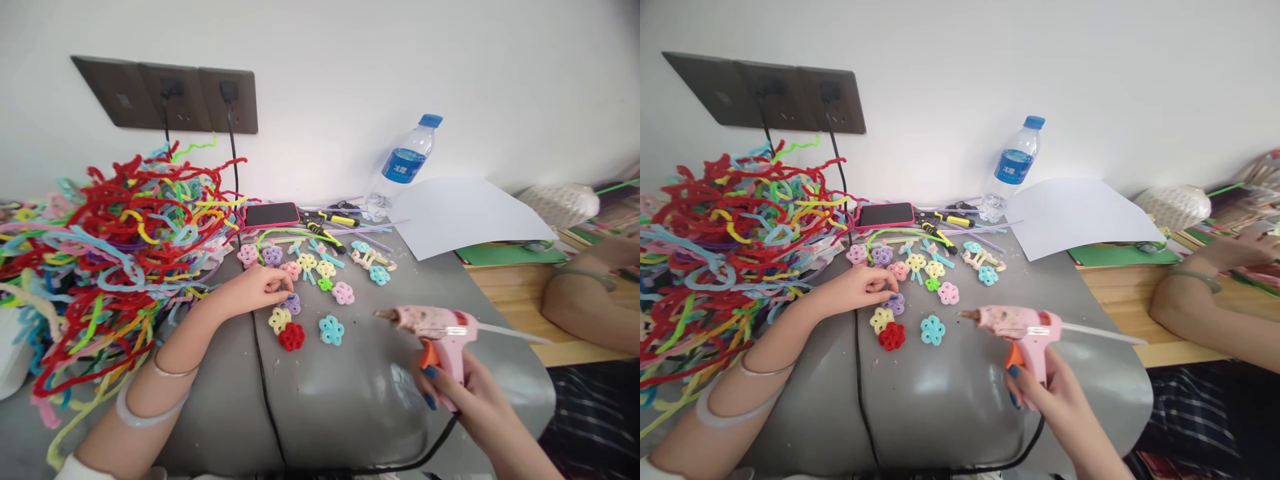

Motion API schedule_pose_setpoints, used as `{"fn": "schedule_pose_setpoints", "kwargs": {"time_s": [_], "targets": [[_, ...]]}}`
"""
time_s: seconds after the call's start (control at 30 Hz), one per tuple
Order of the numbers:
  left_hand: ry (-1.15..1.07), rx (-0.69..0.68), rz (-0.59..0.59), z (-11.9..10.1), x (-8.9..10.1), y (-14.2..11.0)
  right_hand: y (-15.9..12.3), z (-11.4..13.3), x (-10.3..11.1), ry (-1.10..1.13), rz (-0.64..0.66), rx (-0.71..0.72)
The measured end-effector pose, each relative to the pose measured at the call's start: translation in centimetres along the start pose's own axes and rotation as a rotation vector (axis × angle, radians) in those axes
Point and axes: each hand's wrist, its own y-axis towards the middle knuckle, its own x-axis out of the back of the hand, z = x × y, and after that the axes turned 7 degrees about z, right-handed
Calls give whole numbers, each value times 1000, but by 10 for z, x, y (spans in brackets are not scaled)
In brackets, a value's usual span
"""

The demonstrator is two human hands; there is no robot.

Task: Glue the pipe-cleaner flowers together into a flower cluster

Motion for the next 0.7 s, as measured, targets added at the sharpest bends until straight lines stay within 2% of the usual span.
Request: {"fn": "schedule_pose_setpoints", "kwargs": {"time_s": [0.1, 0.17, 0.3, 0.4, 0.53, 0.6, 0.7], "targets": [[-4, -5, 0, 2, -1, 0, 1, -2, -16, 127, 163, -79], [-2, -7, 1, 2, -1, 0, 3, -1, -23, 161, 257, -76], [-2, -5, 10, 2, -1, 0, 2, 3, -36, 134, 309, -90], [-5, 4, 11, 1, 0, 0, -7, 4, -50, 90, 274, -118], [-2, 18, 20, 1, 1, 0, -21, -10, -63, -109, 58, -155], [-4, 28, 30, 1, 1, 0, -24, -21, -64, -227, 1, -111], [3, 47, 43, 0, 2, 1, -23, -33, -63, -366, 36, 14]]}}
